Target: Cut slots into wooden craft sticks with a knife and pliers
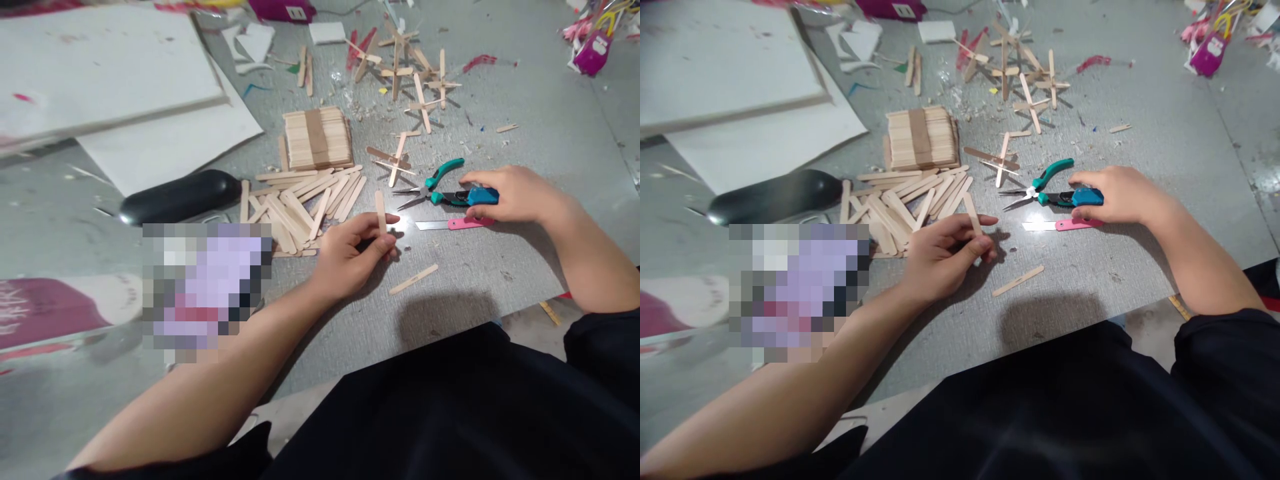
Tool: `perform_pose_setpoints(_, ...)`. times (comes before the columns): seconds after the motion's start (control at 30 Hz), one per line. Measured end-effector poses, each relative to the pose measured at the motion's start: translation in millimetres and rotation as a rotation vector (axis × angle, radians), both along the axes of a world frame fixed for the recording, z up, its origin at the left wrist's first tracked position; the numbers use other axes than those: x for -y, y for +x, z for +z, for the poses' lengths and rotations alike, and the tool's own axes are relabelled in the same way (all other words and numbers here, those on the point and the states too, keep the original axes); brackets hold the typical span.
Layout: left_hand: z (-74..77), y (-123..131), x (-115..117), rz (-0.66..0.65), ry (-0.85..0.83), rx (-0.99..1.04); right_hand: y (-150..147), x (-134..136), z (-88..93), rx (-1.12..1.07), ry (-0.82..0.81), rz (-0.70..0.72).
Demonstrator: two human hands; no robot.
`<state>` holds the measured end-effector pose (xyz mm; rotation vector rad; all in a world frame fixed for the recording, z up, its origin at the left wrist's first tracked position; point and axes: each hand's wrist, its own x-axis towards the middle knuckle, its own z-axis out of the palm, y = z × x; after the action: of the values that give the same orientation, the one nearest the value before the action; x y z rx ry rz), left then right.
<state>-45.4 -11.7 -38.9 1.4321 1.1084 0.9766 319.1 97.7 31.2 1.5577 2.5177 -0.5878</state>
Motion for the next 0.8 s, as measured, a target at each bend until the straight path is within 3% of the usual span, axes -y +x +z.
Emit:
perform_pose_setpoints(0.27,1.3,5.2,-1.3,0.021,-0.039,0.04,19.0,-3.3,-7.1,-0.383,0.109,-0.098)
perform_pose_setpoints(0.43,16.8,14.5,-0.4,0.101,-0.151,0.142,-2.9,15.2,-8.6,-0.605,0.121,-0.089)
perform_pose_setpoints(0.47,20.5,16.8,0.3,0.117,-0.164,0.168,-11.0,21.1,-8.6,-0.695,0.074,-0.107)
perform_pose_setpoints(0.63,31.8,31.7,4.2,0.177,-0.171,0.239,-57.9,49.2,-10.2,-1.049,-0.519,-0.106)
perform_pose_setpoints(0.73,32.3,44.2,4.9,0.244,-0.164,0.333,-80.3,58.3,-18.8,-1.171,-0.566,-0.108)
perform_pose_setpoints(0.8,30.1,52.4,4.7,0.251,-0.182,0.403,-88.8,61.5,-27.8,-1.196,-0.447,-0.078)
